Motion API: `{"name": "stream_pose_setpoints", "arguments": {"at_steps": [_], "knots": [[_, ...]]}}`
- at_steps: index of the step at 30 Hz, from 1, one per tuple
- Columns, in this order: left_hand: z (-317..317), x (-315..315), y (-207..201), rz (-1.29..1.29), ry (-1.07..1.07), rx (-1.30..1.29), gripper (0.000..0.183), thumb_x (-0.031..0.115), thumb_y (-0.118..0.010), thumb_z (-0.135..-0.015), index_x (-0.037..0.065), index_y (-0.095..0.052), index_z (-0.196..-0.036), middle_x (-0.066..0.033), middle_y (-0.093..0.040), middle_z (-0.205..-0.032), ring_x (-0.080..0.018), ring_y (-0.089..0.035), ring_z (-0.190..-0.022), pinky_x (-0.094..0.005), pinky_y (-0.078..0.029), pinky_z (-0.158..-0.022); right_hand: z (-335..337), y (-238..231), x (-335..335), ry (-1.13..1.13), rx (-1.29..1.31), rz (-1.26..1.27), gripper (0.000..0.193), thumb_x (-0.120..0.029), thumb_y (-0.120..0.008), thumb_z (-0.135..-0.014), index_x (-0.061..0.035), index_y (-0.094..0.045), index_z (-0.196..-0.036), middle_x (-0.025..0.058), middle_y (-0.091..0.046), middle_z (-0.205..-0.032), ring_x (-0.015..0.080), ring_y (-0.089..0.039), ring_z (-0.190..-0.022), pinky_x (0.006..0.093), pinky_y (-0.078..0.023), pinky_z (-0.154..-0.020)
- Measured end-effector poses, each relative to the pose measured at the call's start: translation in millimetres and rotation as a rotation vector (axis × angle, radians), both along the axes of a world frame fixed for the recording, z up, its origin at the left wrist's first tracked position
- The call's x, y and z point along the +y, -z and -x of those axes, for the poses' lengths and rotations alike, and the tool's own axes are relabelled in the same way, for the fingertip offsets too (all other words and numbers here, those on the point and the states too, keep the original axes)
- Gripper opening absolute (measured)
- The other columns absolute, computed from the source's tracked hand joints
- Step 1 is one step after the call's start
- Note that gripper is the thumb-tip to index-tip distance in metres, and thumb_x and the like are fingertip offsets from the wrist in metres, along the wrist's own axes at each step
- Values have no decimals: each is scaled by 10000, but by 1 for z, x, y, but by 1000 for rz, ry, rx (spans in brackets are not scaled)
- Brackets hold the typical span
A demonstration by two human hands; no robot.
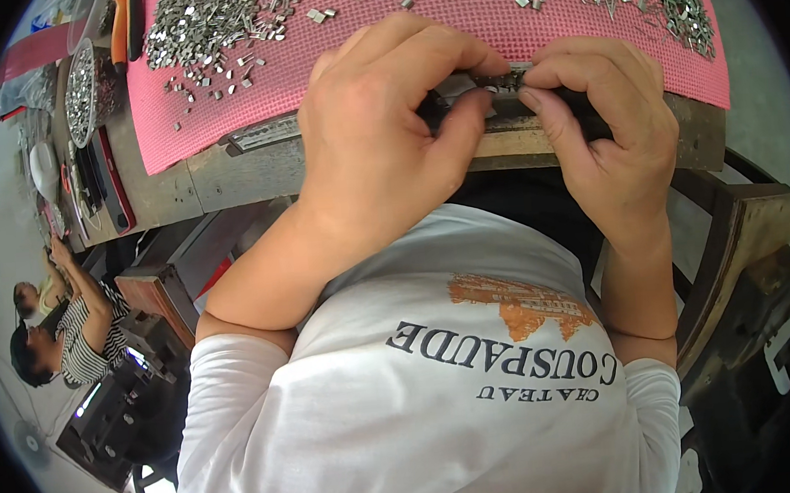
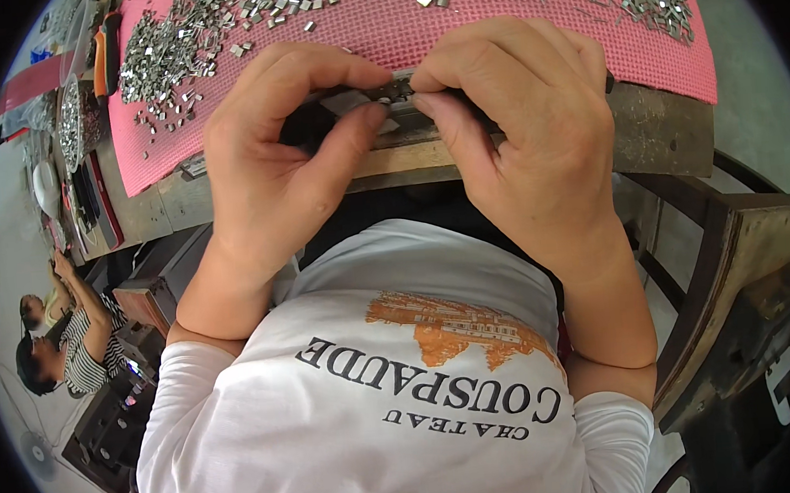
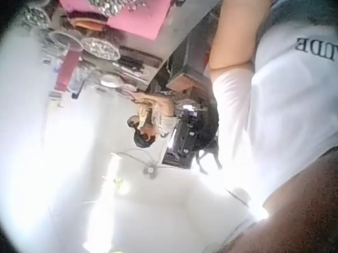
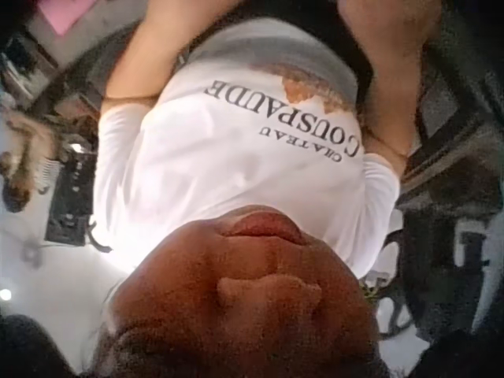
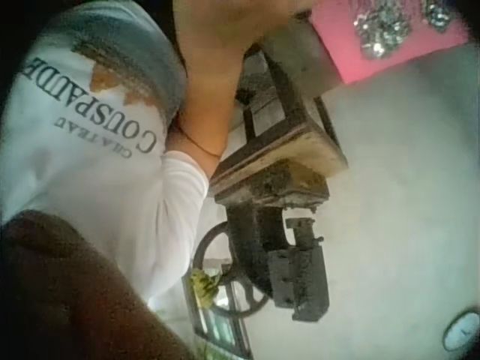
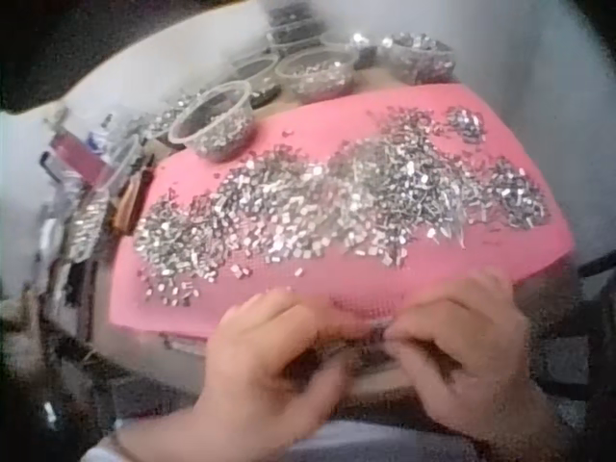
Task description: The person places small metal components into a holder by hand, inserts the holder into a press machine, and presses it down with the machine lever. The person then removes the holder and places more components into it.
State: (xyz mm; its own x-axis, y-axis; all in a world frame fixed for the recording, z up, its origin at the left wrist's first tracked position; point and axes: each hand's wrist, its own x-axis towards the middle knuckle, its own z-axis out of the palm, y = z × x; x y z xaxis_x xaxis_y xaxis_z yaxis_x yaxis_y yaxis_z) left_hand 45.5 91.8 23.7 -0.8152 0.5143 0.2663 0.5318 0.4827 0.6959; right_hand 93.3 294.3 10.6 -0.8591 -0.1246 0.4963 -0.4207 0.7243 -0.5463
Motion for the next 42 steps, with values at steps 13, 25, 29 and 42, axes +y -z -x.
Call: {"name": "stream_pose_setpoints", "arguments": {"at_steps": [13, 25, 29, 42], "knots": [[-12, 25, 18, 18, -175, 200, 203, 135, -726, -713, 204, -729, -905, 26, -615, -886, -215, -604, -836, -398, -393, -719, -2, 1, 5, -9, -7, -1, 210, 60, -768, -784, -48, -687, -945, 82, -702, -947, 252, -658, -879, 355, -462, -854], [2, -11, 18, -240, 35, 166, 365, -78, -639, -741, 27, -737, -1076, -136, -706, -1046, -272, -671, -967, -333, -544, -832, 7, -7, -8, -53, -39, 22, 197, 31, -774, -771, -63, -691, -924, 54, -700, -923, 237, -651, -873, 351, -437, -847], [3, -48, 8, -249, -103, 251, 292, -67, -660, -778, 17, -736, -1048, -117, -703, -1054, -246, -656, -995, -339, -524, -868, 10, -11, -12, -101, -18, -4, 192, 26, -777, -765, -62, -678, -904, 58, -692, -913, 247, -648, -868, 357, -434, -834], [7, -164, 14, 42, -736, 131, 189, 185, -854, -770, 91, -806, -927, -75, -703, -902, -244, -652, -895, -372, -521, -818, 13, -18, -5, -169, -102, -220, 133, 38, -699, -851, 6, -614, -948, 123, -649, -1008, 311, -609, -917, 394, -465, -847]]}}
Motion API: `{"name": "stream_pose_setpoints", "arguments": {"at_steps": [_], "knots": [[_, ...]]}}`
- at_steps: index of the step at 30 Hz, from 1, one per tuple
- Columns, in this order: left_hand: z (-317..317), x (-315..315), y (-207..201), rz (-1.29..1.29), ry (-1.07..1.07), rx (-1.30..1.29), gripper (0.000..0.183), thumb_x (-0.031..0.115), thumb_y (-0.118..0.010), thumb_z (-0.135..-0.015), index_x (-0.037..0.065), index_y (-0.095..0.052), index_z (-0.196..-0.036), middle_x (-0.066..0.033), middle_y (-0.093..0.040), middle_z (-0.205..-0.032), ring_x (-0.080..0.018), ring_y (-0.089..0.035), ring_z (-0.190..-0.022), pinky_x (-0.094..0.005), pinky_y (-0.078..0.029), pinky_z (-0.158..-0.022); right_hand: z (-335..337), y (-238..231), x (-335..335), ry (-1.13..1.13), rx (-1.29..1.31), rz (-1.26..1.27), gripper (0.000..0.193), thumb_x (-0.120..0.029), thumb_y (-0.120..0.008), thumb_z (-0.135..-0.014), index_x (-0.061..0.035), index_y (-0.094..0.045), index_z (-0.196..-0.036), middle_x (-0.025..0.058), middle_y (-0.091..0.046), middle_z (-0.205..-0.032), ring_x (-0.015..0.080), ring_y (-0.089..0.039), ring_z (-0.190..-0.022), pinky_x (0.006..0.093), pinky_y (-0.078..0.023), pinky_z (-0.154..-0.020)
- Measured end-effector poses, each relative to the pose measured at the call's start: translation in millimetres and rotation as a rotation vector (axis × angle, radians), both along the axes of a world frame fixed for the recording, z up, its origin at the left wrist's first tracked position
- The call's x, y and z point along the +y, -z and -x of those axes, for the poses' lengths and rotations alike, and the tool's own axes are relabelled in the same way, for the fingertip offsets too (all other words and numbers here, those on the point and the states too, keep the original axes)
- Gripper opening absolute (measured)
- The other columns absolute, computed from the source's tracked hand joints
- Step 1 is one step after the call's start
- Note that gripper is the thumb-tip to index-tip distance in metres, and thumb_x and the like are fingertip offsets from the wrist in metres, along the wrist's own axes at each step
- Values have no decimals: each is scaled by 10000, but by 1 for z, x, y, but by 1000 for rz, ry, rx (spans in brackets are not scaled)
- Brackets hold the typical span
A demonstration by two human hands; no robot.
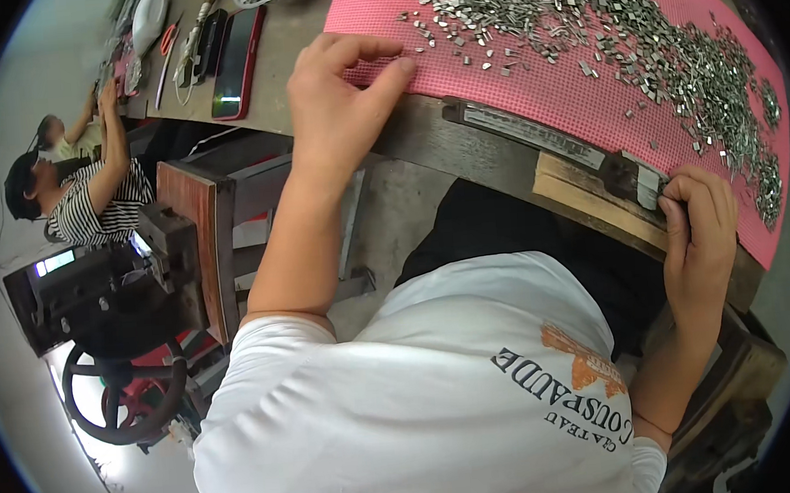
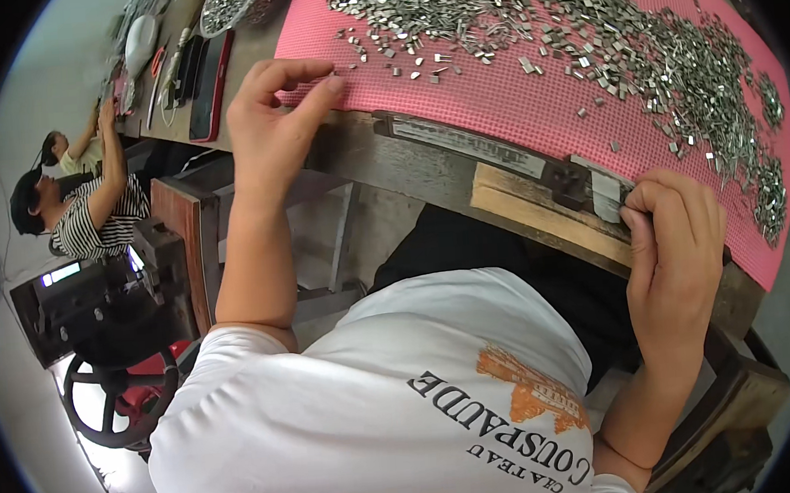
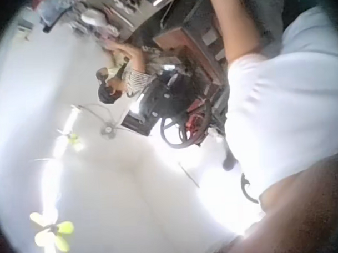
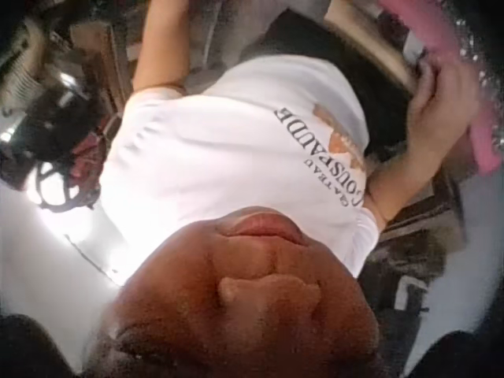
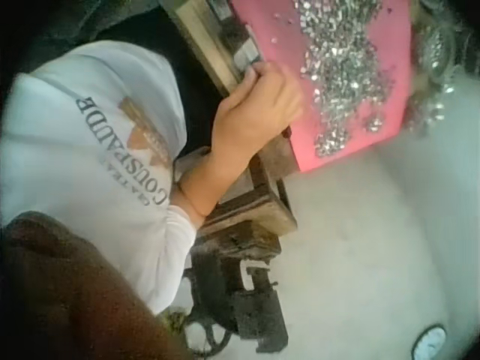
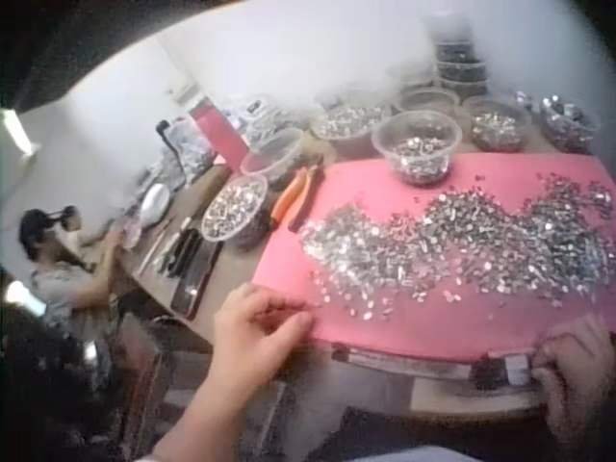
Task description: The person places small metal components into a holder by hand, inserts the holder into a press machine, and presses it down with the machine lever. The person then removes the holder and places more components into it.
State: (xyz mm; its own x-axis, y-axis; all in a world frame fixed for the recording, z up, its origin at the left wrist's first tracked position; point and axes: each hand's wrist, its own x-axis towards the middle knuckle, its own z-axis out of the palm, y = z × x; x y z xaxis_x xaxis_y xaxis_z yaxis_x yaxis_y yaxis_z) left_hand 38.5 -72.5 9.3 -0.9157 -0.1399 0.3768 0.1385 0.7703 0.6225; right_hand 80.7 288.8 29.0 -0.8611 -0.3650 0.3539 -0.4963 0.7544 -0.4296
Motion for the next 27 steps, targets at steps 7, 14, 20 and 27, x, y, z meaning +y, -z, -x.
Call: {"name": "stream_pose_setpoints", "arguments": {"at_steps": [7, 14, 20, 27], "knots": [[13, 10, 4, 69, -28, -38, 162, 249, -856, -774, 111, -812, -847, -56, -700, -849, -254, -650, -871, -392, -527, -802, -1, -4, -2, -21, 90, -76, 159, 26, -730, -844, -1, -661, -985, 125, -698, -1009, 307, -652, -930, 387, -468, -865], [17, 9, 7, 187, -2, 80, 45, 160, -784, -756, 129, -793, -786, -33, -668, -720, -245, -661, -734, -393, -531, -687, 2, -16, -12, 17, 96, -24, 186, 20, -747, -849, -15, -685, -1021, 121, -715, -1003, 289, -664, -933, 374, -454, -897], [20, 9, 16, 177, 57, 218, 23, 140, -781, -742, 131, -774, -762, -19, -653, -695, -237, -646, -670, -390, -503, -624, 22, -26, -47, -45, 149, -11, 166, 23, -745, -847, -26, -696, -997, 102, -711, -970, 272, -665, -914, 363, -447, -881], [22, 10, 15, 230, 79, 167, 19, 144, -779, -740, 140, -764, -751, -18, -645, -703, -251, -648, -715, -410, -483, -662, 55, -8, -111, -173, 141, 79, 101, -46, -752, -842, -74, -699, -923, 53, -687, -909, 258, -640, -883, 391, -432, -847]]}}
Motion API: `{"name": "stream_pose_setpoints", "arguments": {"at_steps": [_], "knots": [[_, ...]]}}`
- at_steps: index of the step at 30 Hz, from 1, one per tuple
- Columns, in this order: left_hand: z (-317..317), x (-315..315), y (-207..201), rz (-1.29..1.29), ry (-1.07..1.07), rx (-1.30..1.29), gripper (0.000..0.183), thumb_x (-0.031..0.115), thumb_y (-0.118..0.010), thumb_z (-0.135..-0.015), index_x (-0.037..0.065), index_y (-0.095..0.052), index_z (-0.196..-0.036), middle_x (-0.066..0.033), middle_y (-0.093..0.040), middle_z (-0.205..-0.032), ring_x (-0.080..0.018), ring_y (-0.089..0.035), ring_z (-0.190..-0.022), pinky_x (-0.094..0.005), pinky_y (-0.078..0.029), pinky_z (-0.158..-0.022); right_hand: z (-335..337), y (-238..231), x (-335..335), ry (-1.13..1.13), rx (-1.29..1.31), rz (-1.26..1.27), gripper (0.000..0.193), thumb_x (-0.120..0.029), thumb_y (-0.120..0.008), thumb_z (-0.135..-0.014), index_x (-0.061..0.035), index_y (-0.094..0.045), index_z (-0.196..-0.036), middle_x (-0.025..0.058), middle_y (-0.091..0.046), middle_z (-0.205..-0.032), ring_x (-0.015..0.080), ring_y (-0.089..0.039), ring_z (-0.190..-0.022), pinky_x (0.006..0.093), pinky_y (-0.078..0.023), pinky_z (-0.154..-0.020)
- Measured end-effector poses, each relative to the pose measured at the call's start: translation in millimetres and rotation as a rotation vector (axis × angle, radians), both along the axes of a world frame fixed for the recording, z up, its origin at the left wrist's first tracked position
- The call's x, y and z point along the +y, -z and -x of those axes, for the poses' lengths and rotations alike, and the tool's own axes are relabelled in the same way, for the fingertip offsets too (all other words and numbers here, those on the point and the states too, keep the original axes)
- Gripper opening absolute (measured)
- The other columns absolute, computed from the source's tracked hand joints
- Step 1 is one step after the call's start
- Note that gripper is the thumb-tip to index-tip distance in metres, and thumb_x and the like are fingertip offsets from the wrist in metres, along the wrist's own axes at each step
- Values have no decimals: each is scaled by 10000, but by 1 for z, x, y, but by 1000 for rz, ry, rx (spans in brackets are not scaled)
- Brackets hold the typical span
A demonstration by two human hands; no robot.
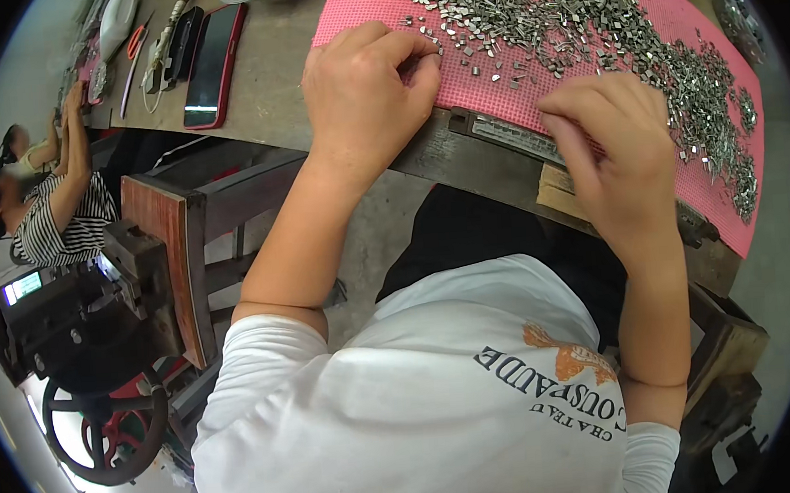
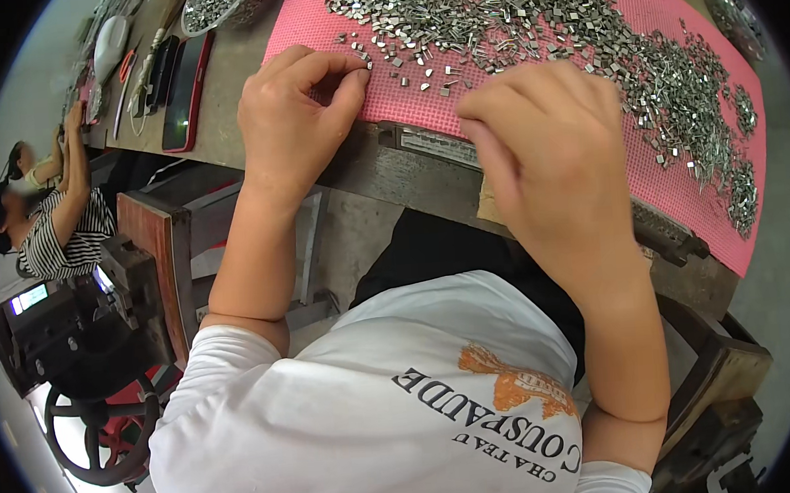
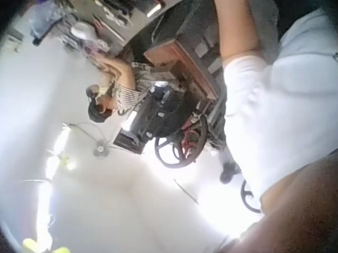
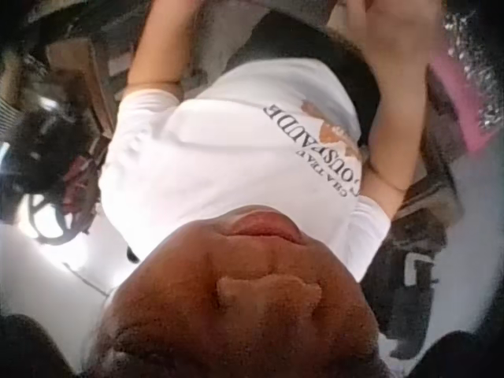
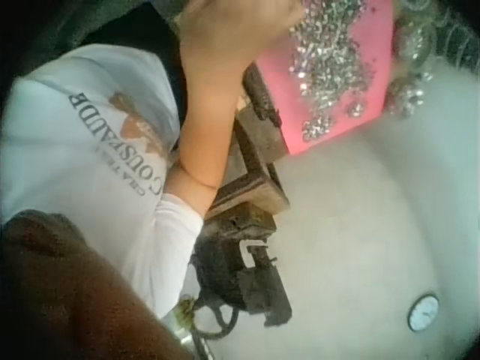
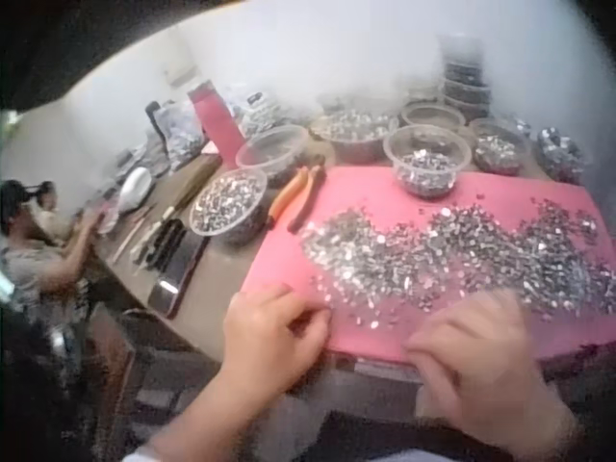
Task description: The person places small metal components into a holder by hand, inserts the holder into a press machine, and presses it down with the machine lever. The person then removes the holder and places more components into it.
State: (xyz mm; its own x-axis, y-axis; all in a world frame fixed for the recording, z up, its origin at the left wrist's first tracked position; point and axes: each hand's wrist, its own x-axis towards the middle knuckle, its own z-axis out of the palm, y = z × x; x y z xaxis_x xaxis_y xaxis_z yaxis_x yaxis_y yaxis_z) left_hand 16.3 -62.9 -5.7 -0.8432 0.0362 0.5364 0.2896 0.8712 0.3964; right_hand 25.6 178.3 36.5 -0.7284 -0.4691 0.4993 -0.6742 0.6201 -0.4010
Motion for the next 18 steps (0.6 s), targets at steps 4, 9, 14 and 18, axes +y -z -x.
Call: {"name": "stream_pose_setpoints", "arguments": {"at_steps": [4, 9, 14, 18], "knots": [[3, 2, -3, -54, 32, -21, 23, 144, -770, -745, 148, -769, -767, -18, -645, -707, -254, -647, -712, -414, -472, -663, 17, 14, -23, -35, 60, -14, 107, -49, -756, -806, -83, -715, -899, 36, -667, -909, 249, -623, -910, 397, -433, -848], [2, 1, -13, 121, 70, -15, 95, 109, -776, -777, 128, -790, -869, -36, -688, -746, -238, -676, -655, -358, -525, -606, 31, 21, -32, -40, 105, -88, 103, -53, -746, -784, -85, -735, -881, 29, -664, -915, 239, -615, -927, 395, -438, -855], [0, 2, -22, 165, 75, -43, 75, 144, -797, -792, 136, -792, -867, -33, -687, -745, -252, -671, -654, -378, -518, -601, 35, 18, -37, -55, 160, -154, 71, -81, -663, -800, -66, -720, -840, 44, -642, -889, 233, -606, -923, 391, -439, -844], [1, 2, -22, 231, 79, -30, 78, 177, -814, -814, 132, -788, -871, -42, -693, -764, -268, -675, -667, -389, -518, -606, 32, 20, -42, -32, 195, -179, 66, -87, -636, -805, -69, -699, -817, 48, -623, -867, 238, -602, -919, 380, -436, -829]]}}
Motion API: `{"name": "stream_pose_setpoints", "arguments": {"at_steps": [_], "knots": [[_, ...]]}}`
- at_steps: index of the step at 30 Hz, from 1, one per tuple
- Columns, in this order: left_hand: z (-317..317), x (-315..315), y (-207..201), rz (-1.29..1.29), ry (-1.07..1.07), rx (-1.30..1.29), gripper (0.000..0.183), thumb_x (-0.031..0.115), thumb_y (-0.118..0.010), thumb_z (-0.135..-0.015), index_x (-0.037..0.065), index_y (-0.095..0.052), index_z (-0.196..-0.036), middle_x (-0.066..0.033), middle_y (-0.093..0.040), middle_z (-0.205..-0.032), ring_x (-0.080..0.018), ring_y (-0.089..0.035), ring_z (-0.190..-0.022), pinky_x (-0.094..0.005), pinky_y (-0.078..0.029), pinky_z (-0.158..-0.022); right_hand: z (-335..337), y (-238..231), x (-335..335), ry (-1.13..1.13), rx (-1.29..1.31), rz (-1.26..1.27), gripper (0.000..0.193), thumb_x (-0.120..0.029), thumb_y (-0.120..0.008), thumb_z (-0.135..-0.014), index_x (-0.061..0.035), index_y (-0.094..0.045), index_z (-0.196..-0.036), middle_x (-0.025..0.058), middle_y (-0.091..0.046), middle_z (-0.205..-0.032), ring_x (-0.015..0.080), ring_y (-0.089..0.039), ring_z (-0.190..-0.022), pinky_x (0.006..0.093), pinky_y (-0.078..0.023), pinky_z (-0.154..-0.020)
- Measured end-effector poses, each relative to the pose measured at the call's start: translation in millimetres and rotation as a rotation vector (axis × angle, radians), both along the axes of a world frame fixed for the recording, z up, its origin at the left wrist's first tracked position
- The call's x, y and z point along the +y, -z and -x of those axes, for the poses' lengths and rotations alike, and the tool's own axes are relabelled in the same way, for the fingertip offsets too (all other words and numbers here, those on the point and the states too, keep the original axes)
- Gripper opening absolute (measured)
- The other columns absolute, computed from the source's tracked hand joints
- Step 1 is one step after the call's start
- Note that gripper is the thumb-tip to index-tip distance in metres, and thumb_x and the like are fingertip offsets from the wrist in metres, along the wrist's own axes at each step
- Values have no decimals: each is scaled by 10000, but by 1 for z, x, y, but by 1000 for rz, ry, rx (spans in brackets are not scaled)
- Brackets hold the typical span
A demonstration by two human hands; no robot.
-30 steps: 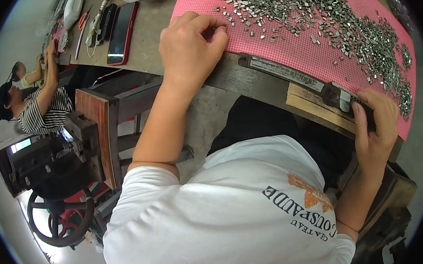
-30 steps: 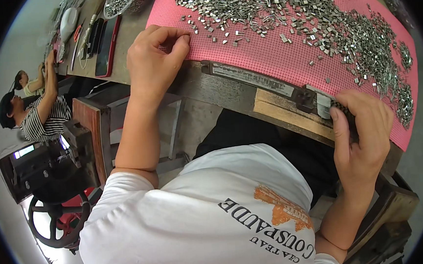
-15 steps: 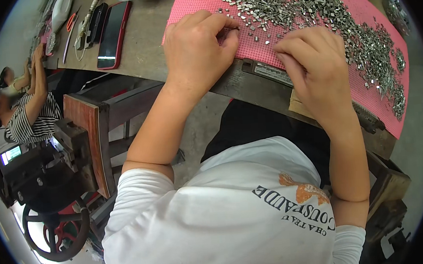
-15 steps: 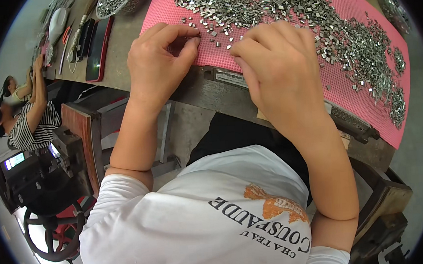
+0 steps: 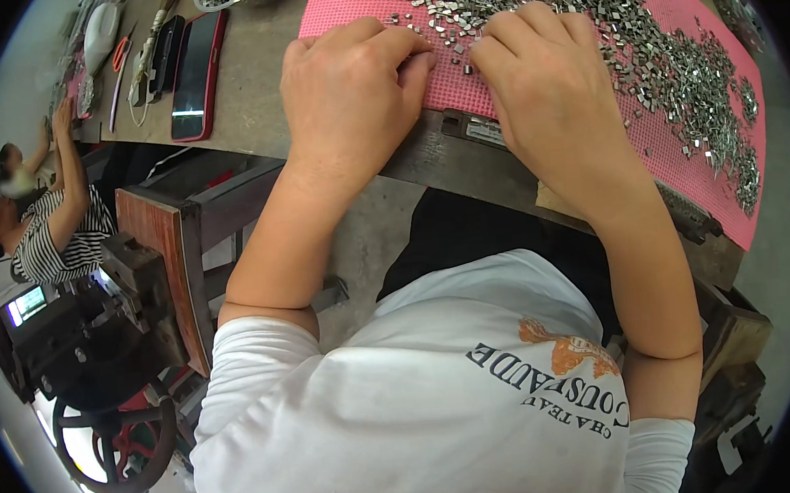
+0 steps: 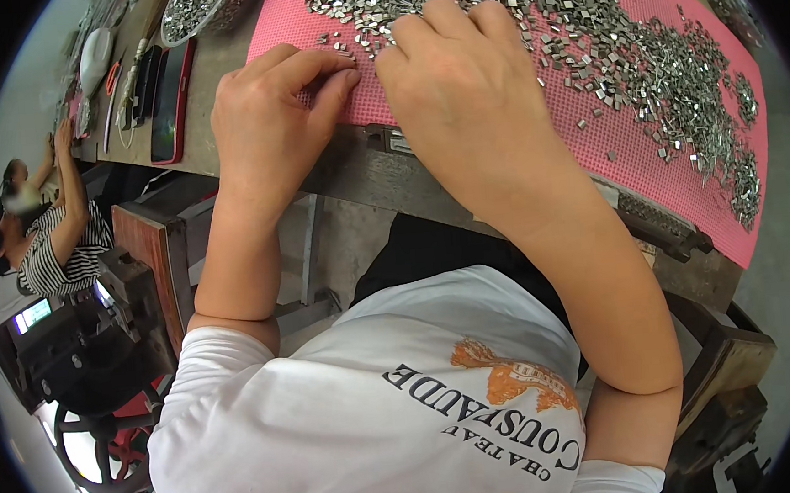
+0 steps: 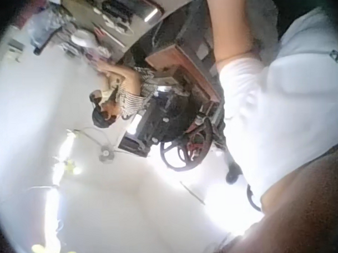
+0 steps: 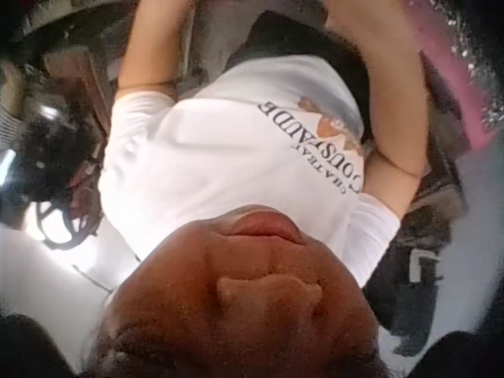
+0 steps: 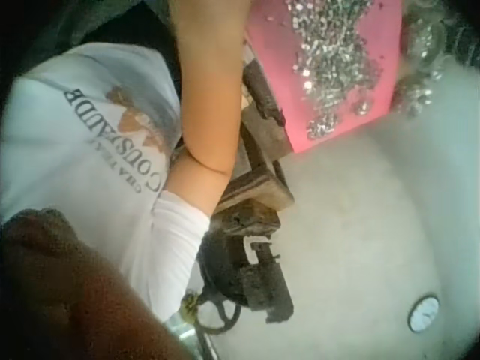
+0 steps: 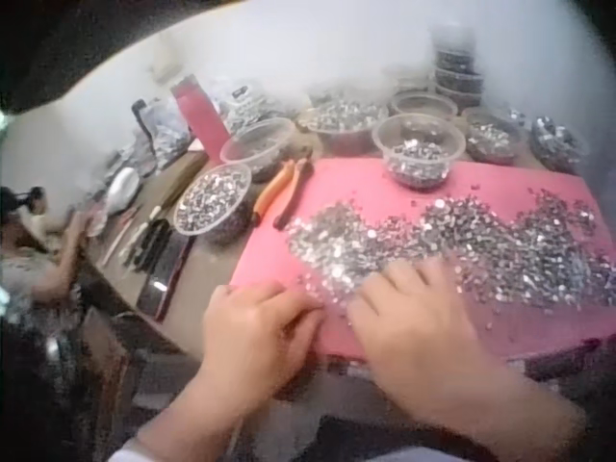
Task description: The person places small metal components into a holder by hand, inserts the holder into a press machine, and presses it down with the machine lever. The person then removes the holder and places more components into it.
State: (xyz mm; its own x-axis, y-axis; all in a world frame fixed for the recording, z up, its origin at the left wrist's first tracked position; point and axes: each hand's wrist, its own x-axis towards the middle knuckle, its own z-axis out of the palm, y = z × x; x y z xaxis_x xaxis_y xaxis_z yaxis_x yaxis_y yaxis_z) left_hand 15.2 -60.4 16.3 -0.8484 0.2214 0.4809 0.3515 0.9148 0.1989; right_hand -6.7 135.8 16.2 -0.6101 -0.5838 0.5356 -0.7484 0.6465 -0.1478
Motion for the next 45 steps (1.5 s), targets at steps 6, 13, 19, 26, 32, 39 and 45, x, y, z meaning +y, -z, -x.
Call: {"name": "stream_pose_setpoints", "arguments": {"at_steps": [6, 13, 19, 26, 32, 39, 45], "knots": [[4, -8, -1, 28, -3, -72, 90, 224, -765, -840, 137, -744, -830, -46, -691, -790, -281, -691, -787, -445, -487, -679, -15, -25, 28, 72, -106, 81, 110, -22, -668, -899, -64, -653, -1000, 63, -658, -955, 270, -606, -907, 388, -430, -851], [10, -13, -6, 228, 29, -73, 121, 201, -658, -959, 83, -662, -981, -97, -700, -933, -323, -677, -907, -447, -493, -757, -69, -17, 143, 351, -273, 408, 82, -31, -593, -982, -49, -644, -1044, 69, -675, -965, 274, -619, -873, 362, -454, -854], [-3, -3, -7, -64, 17, -161, 126, 140, -628, -1017, 42, -676, -1079, -115, -724, -999, -309, -689, -906, -391, -524, -825, -113, -9, 171, 478, -290, 350, 75, -20, -636, -945, -48, -647, -1013, 75, -686, -986, 273, -631, -909, 363, -454, -877], [-14, 42, -21, -275, 278, -231, 73, 35, -676, -964, -3, -673, -1026, -107, -692, -924, -237, -668, -844, -327, -518, -788, -109, 3, 168, 411, -137, 235, 144, -15, -707, -852, -78, -651, -968, 46, -678, -971, 270, -628, -919, 383, -426, -852], [-19, 83, -18, -283, 502, -132, 121, 9, -719, -861, 60, -690, -966, -75, -712, -965, -270, -667, -894, -357, -474, -802, -107, 2, 166, 402, -73, 110, 187, -29, -731, -801, -96, -648, -954, 25, -657, -964, 246, -616, -932, 398, -419, -860], [-29, 130, -16, -258, 607, -67, 168, 7, -784, -757, 78, -723, -897, -46, -730, -980, -220, -678, -879, -332, -483, -796, -107, 3, 163, 438, 47, 9, 196, -32, -736, -740, -95, -674, -915, 4, -679, -945, 220, -638, -916, 392, -422, -877], [-30, 161, -4, -208, 669, -63, 198, 43, -779, -810, 106, -724, -990, -22, -709, -1034, -205, -662, -889, -331, -436, -821, -112, 10, 171, 420, -1, 240, 189, -48, -786, -755, -100, -739, -930, -1, -727, -954, 221, -672, -925, 383, -420, -887]]}}
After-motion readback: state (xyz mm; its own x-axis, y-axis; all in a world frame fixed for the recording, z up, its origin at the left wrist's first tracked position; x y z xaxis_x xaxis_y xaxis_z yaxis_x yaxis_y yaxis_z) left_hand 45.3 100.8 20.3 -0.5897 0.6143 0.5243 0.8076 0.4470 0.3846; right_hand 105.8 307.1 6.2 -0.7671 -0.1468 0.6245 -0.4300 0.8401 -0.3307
